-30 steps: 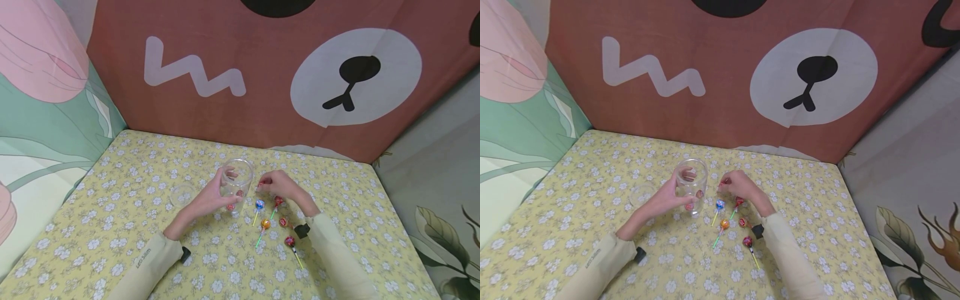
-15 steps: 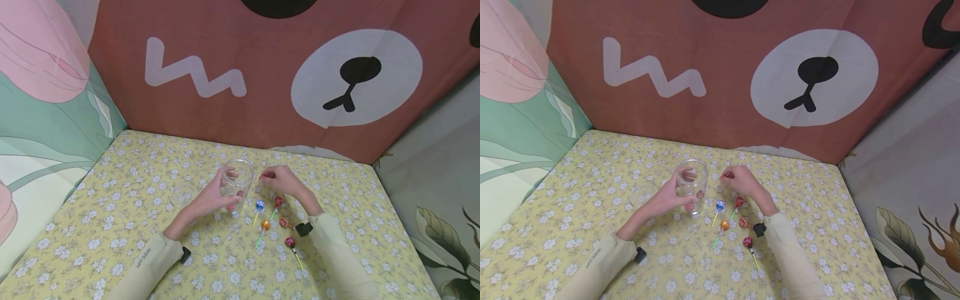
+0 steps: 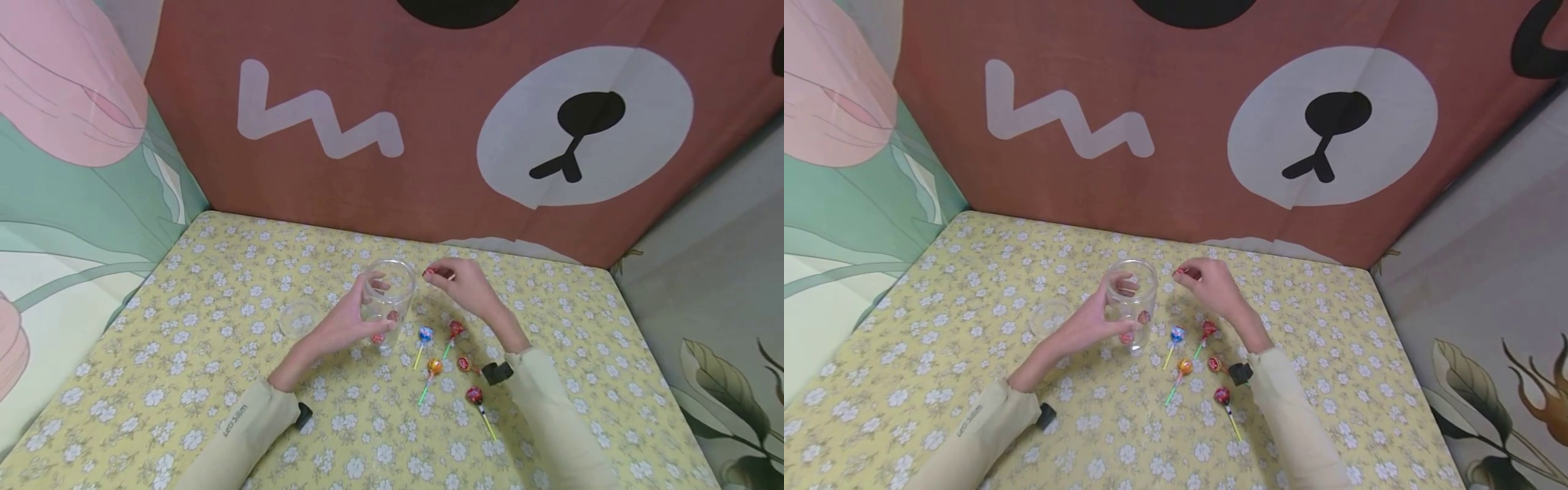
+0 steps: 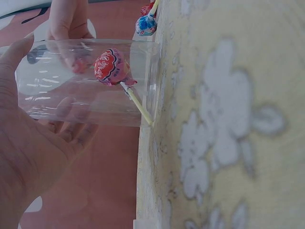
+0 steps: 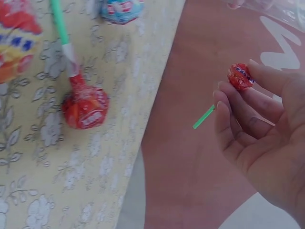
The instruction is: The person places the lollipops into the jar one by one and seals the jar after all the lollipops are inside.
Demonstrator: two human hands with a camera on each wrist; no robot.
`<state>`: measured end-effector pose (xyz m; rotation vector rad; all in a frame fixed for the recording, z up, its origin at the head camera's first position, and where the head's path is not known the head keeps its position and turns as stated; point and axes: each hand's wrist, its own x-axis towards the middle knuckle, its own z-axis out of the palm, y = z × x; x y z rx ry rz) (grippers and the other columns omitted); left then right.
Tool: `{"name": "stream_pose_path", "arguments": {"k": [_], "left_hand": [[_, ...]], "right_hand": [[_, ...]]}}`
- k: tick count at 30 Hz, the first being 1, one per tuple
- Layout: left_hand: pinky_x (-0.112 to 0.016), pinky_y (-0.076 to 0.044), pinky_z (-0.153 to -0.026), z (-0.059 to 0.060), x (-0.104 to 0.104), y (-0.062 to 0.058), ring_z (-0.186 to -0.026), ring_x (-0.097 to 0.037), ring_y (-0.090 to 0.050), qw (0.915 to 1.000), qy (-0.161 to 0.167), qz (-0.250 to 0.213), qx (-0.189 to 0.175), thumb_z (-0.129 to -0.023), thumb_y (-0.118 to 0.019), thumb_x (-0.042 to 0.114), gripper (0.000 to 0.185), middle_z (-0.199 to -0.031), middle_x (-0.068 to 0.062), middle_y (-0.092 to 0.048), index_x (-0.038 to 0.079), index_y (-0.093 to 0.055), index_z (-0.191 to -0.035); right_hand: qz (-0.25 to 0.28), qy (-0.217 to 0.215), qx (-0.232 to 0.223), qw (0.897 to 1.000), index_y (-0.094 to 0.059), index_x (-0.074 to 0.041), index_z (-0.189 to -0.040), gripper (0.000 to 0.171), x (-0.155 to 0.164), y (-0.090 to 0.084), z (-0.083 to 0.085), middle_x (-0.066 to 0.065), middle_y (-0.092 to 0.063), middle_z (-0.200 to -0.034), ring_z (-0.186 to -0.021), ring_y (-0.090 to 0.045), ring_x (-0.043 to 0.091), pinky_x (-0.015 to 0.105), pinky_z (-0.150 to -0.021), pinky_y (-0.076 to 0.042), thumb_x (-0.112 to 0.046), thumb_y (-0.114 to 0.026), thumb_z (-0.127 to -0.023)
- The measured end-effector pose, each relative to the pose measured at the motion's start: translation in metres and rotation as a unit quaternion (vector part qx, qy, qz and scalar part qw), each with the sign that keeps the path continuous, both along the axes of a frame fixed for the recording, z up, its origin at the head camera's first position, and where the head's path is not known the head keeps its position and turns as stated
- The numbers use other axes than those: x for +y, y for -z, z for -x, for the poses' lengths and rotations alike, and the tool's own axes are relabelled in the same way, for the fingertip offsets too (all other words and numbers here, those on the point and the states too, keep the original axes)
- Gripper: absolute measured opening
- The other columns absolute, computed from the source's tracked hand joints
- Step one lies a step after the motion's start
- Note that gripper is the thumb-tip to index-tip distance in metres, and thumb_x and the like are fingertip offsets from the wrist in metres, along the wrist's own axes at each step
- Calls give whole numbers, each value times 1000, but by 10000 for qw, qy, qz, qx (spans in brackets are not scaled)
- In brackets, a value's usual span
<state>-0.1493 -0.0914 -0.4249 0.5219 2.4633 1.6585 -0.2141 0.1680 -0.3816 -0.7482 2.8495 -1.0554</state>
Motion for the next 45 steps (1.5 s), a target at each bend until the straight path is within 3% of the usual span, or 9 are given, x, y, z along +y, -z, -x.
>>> {"name": "stream_pose_path", "arguments": {"k": [12, 18, 26, 36, 45], "left_hand": [[-58, -45, -103, 0, 0, 0, -129, -31, -49, 10000, 3, 21, 32, -88, -83, 32, 82, -146, 0, -51, 22, -33, -153], [-59, -45, -103, 1, 0, 1, -130, -31, -48, 10000, 14, 30, 58, -88, -82, 34, 82, -146, 1, -51, 23, -33, -153], [-60, -44, -103, 0, -1, 1, -130, -32, -48, 10000, 20, 52, 43, -88, -82, 35, 83, -147, 0, -50, 23, -32, -154], [-60, -44, -103, -1, -2, 1, -129, -31, -48, 10000, 22, 23, 66, -89, -82, 33, 82, -147, 2, -50, 22, -33, -154], [-59, -44, -104, -1, -1, 0, -130, -31, -48, 10000, 29, 17, 58, -89, -82, 31, 82, -146, 1, -50, 22, -32, -154]], "right_hand": [[916, 446, 184, 9946, -78, -8, -112, 26, 0, -20, -4, 10, -76, -99, -86, -68, 22, 41, -72, -54, -30, -68, -102], [1532, 574, 374, 9858, -77, -6, -112, 28, 0, -27, -6, 8, -74, -95, -81, -67, 18, 32, -70, -54, -30, -68, -102], [2682, 526, 357, 9613, -75, 2, -108, 22, -2, -40, -9, 19, -73, -95, -82, -68, 23, 28, -73, -56, -18, -68, -102], [3241, 361, 429, 9444, -71, 7, -104, 23, -9, -55, -15, 6, -72, -85, -74, -67, 16, 26, -70, -57, -15, -63, -104], [4014, 412, 290, 9145, -69, 1, -98, 18, -17, -66, -22, 2, -71, -79, -69, -66, 15, 25, -66, -57, -15, -62, -104]]}}
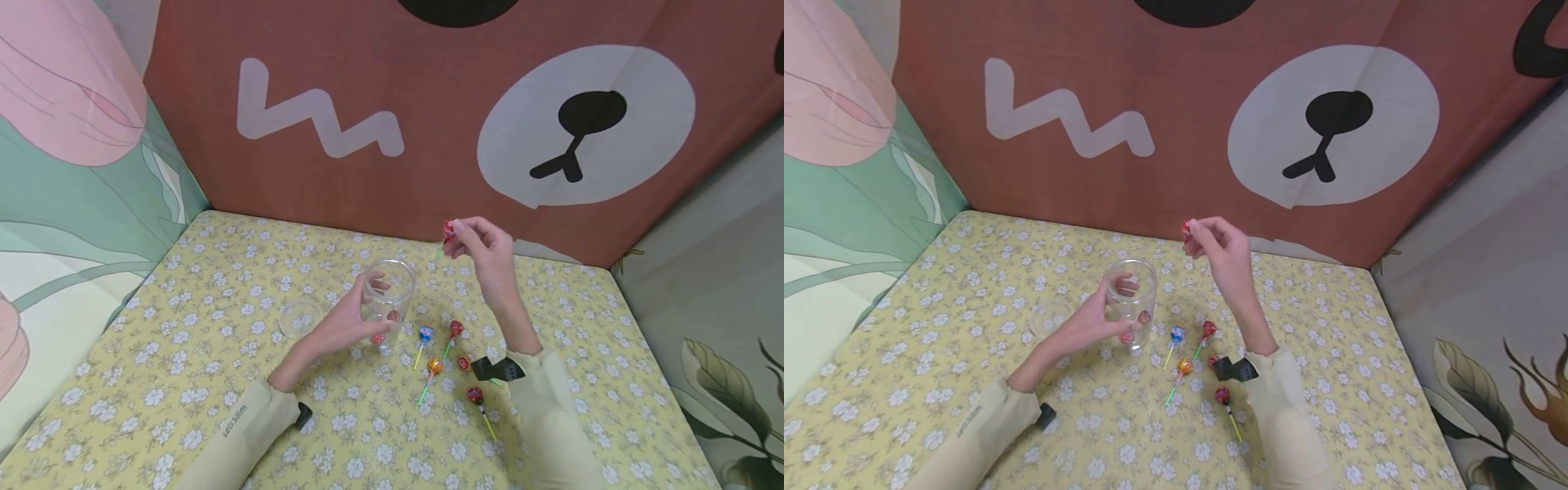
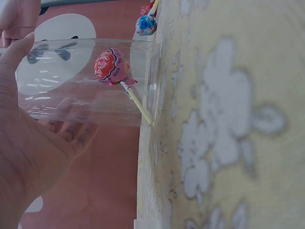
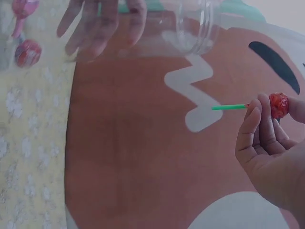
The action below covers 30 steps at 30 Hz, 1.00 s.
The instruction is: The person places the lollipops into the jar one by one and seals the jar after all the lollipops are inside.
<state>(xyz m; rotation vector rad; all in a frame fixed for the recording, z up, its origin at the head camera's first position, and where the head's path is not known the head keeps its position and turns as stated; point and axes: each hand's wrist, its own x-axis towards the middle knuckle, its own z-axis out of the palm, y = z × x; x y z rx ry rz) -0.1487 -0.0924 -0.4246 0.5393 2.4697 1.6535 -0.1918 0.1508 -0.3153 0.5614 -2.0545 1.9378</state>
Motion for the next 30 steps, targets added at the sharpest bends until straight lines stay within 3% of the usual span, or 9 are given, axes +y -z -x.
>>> {"name": "stream_pose_path", "arguments": {"k": [12, 30], "left_hand": [[-59, -44, -103, 1, -1, 1, -129, -31, -48, 10000, 57, -24, 23, -89, -81, 37, 85, -147, 1, -50, 22, -31, -155], [-58, -45, -104, 2, -1, 2, -129, -31, -50, 9996, 162, -237, -36, -87, -83, 36, 86, -149, -9, -50, 21, -31, -154]], "right_hand": [[198, -171, 28, 9997, -70, 0, -96, 16, -17, -16, -21, 4, -71, -79, -71, -67, 16, 27, -69, -57, -11, -62, -104], [-208, -600, -16, 9980, -70, 5, -98, 19, -37, -19, -32, 4, -72, -80, -72, -68, 18, 29, -70, -58, -11, -62, -103]]}}
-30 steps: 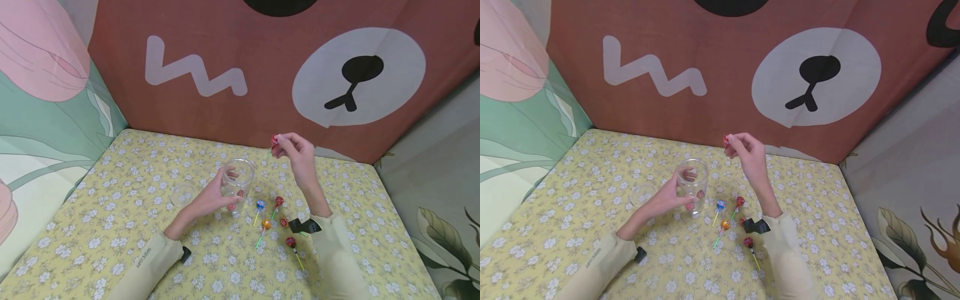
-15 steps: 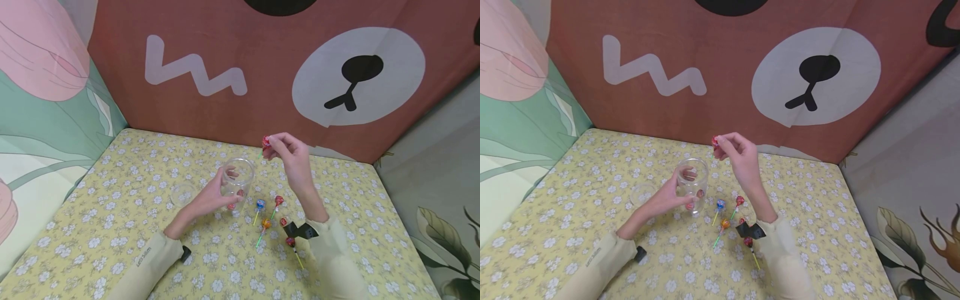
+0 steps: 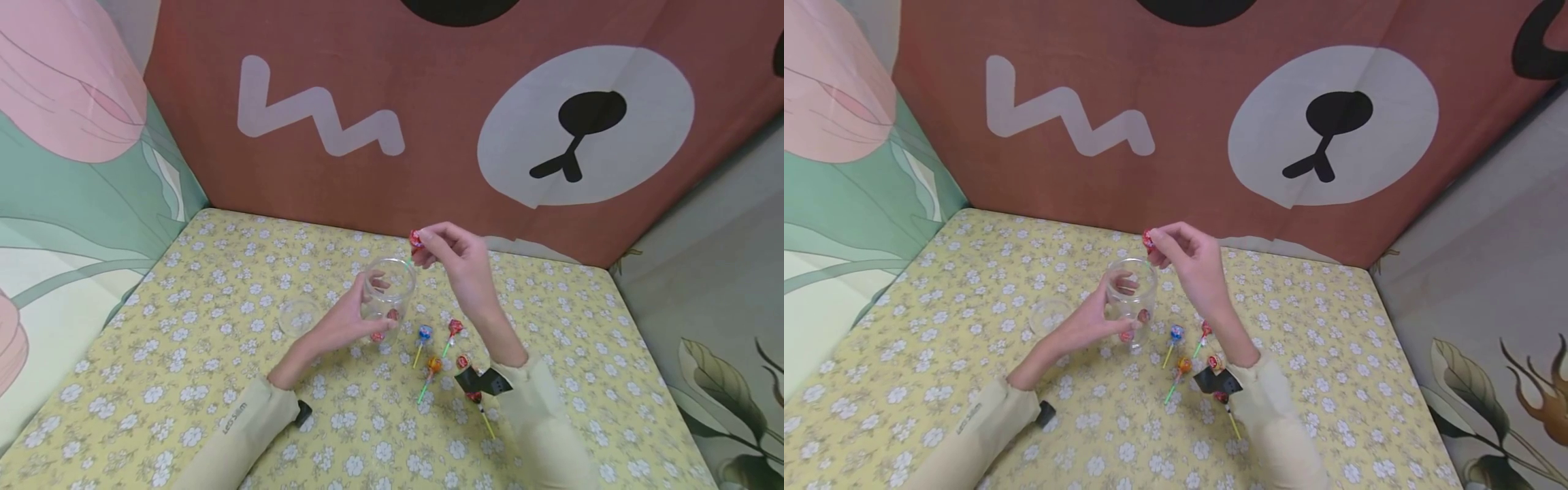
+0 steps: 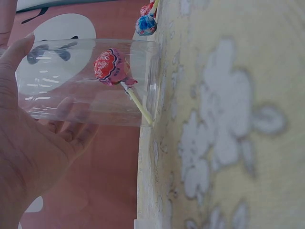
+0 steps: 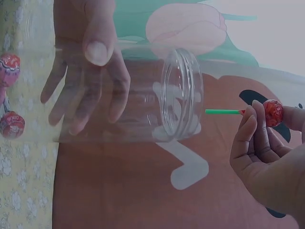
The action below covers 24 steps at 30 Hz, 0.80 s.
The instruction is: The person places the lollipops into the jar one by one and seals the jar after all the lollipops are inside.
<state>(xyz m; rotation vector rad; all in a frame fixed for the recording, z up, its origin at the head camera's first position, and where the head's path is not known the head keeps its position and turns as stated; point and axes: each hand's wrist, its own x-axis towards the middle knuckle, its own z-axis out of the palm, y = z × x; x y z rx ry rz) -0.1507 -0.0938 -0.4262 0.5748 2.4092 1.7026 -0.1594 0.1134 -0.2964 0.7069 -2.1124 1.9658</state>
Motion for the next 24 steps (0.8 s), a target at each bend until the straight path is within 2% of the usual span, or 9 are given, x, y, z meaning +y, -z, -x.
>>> {"name": "stream_pose_path", "arguments": {"k": [6, 9, 15, 20, 22, 24], "left_hand": [[-61, -44, -105, 1, 0, 0, -130, -32, -51, 9998, 64, -149, -64, -88, -82, 33, 90, -150, -14, -49, 16, -28, -158], [-61, -45, -104, 1, 0, 0, -129, -32, -51, 9998, 74, -158, -48, -88, -82, 33, 93, -150, -14, -49, 18, -25, -160], [-59, -46, -102, 1, 0, 1, -128, -30, -51, 9998, 96, -188, -66, -87, -83, 35, 92, -150, -14, -48, 20, -27, -159], [-57, -47, -101, 1, 0, 2, -128, -29, -50, 9999, 71, -128, -71, -86, -82, 39, 91, -150, -12, -49, 23, -28, -157], [-58, -47, -101, 1, 0, 2, -128, -29, -50, 9999, 68, -117, -60, -87, -82, 39, 91, -150, -12, -49, 20, -28, -158], [-58, -47, -101, 1, 0, 2, -128, -29, -50, 9999, 66, -126, -72, -87, -82, 38, 91, -150, -12, -49, 20, -28, -158]], "right_hand": [[-27, -130, -63, 9999, -69, 8, -98, 19, -6, 2, -2, 2, -71, -77, -70, -66, 18, 29, -68, -57, -9, -61, -102], [-110, -144, -75, 9998, -69, 9, -99, 20, -7, 3, -3, 2, -71, -77, -70, -65, 21, 28, -68, -56, -9, -61, -102], [-570, -102, -73, 9983, -73, 6, -100, 19, -8, 5, -2, 7, -70, -80, -74, -63, 31, 31, -69, -56, -10, -64, -102], [-1042, -59, -57, 9945, -76, 3, -103, 16, -7, 6, -2, 10, -70, -84, -76, -63, 24, 31, -70, -54, -9, -67, -101], [-1081, -57, -114, 9941, -76, 3, -105, 16, -7, 6, -2, 10, -71, -86, -77, -64, 20, 28, -70, -54, -10, -67, -101], [-1037, -75, -231, 9943, -75, 2, -106, 17, -6, 6, -3, 9, -71, -89, -79, -64, 23, 29, -71, -54, -12, -68, -101]]}}
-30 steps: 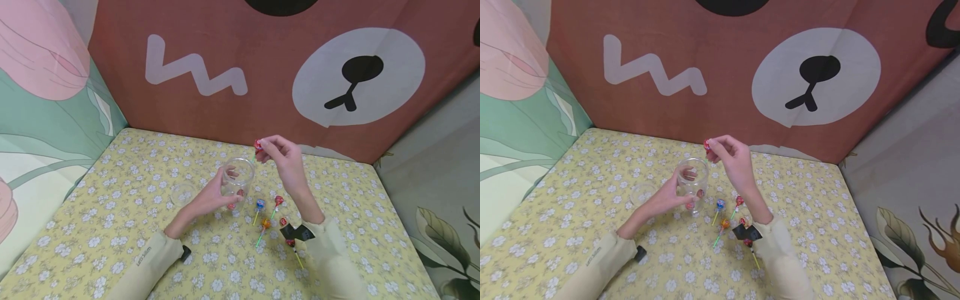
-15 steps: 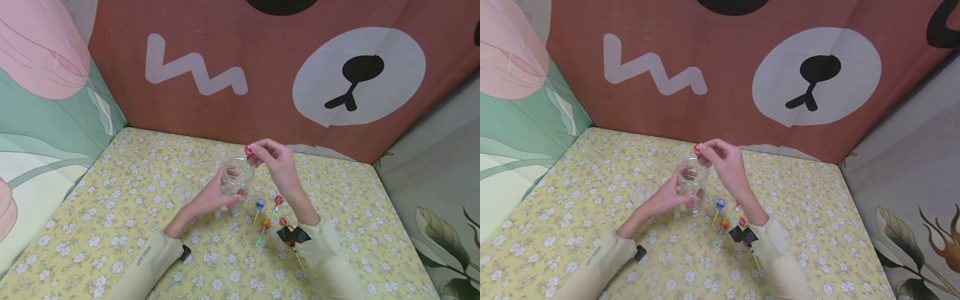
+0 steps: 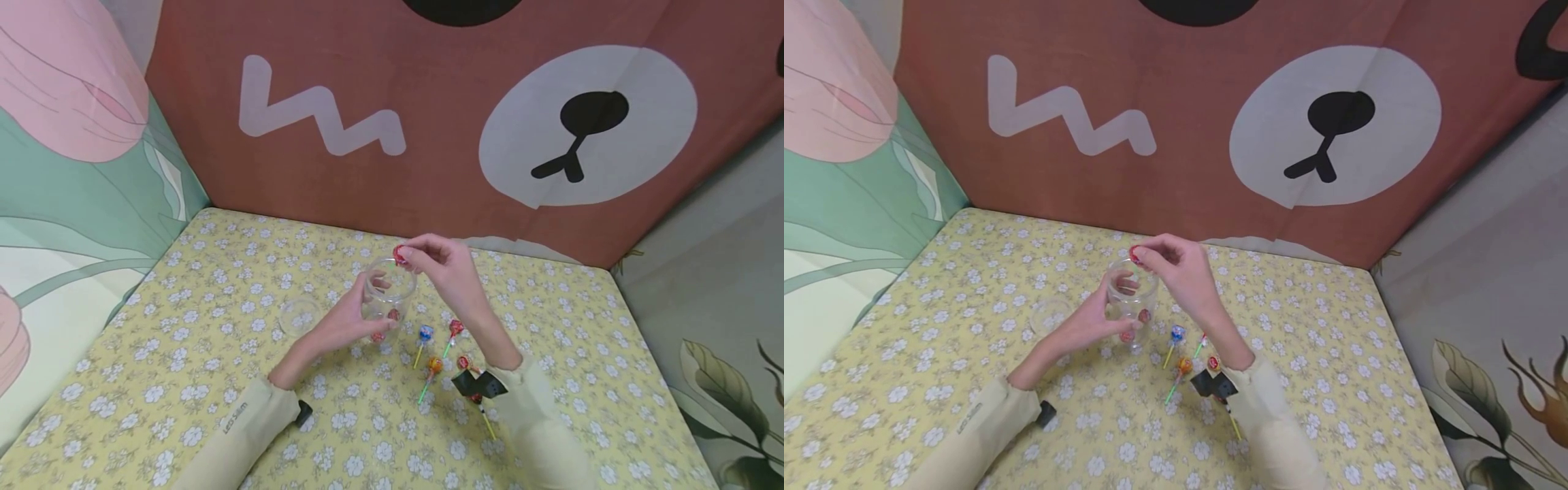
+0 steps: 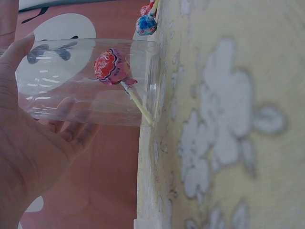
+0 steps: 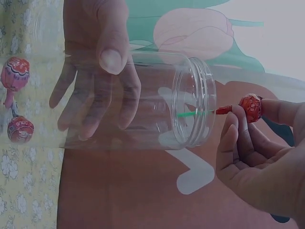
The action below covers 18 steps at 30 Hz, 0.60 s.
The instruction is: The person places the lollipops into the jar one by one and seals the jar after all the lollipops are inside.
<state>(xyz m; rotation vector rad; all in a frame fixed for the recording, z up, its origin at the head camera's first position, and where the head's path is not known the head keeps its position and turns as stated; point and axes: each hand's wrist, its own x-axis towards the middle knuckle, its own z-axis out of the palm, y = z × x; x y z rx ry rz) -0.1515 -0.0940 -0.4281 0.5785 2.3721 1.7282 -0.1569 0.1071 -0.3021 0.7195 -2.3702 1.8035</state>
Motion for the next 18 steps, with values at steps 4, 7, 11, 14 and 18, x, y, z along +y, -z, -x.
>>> {"name": "stream_pose_path", "arguments": {"k": [4, 7, 11, 14, 18], "left_hand": [[-58, -48, -101, -1, 0, -1, -128, -30, -51, 10000, -13, -26, -19, -87, -82, 36, 92, -150, -14, -48, 19, -27, -159], [-57, -48, -101, -1, 0, -1, -129, -29, -51, 10000, -25, -26, -49, -87, -83, 36, 92, -150, -13, -48, 22, -26, -159], [-57, -48, -101, -1, 0, -1, -129, -30, -51, 10000, -25, -2, -66, -87, -83, 36, 92, -150, -13, -48, 20, -27, -159], [-58, -48, -101, -1, 0, -1, -130, -31, -51, 10000, -13, 12, -64, -88, -82, 37, 92, -150, -15, -47, 15, -27, -159], [-59, -47, -102, -1, 0, -1, -131, -32, -50, 10000, -43, 55, -71, -89, -82, 36, 92, -150, -13, -47, 18, -26, -160]], "right_hand": [[141, -30, -168, 9998, -74, 1, -106, 16, 0, 0, 0, 9, -73, -92, -81, -66, 29, 30, -73, -56, -13, -68, -101], [146, -43, -205, 9997, -74, 1, -106, 17, 0, 0, 1, 10, -74, -92, -80, -67, 28, 35, -74, -57, -14, -68, -101], [64, -78, -164, 9998, -75, 2, -105, 17, 0, 1, 2, 10, -74, -91, -78, -69, 20, 37, -73, -59, -12, -68, -101], [8, -126, -99, 9999, -75, 3, -105, 16, 0, 2, 3, 10, -75, -91, -78, -70, 18, 36, -73, -59, -11, -68, -100], [-214, -37, 11, 9998, -76, 1, -104, 17, 0, 3, 4, 9, -75, -86, -77, -69, 24, 33, -71, -58, -13, -67, -101]]}}
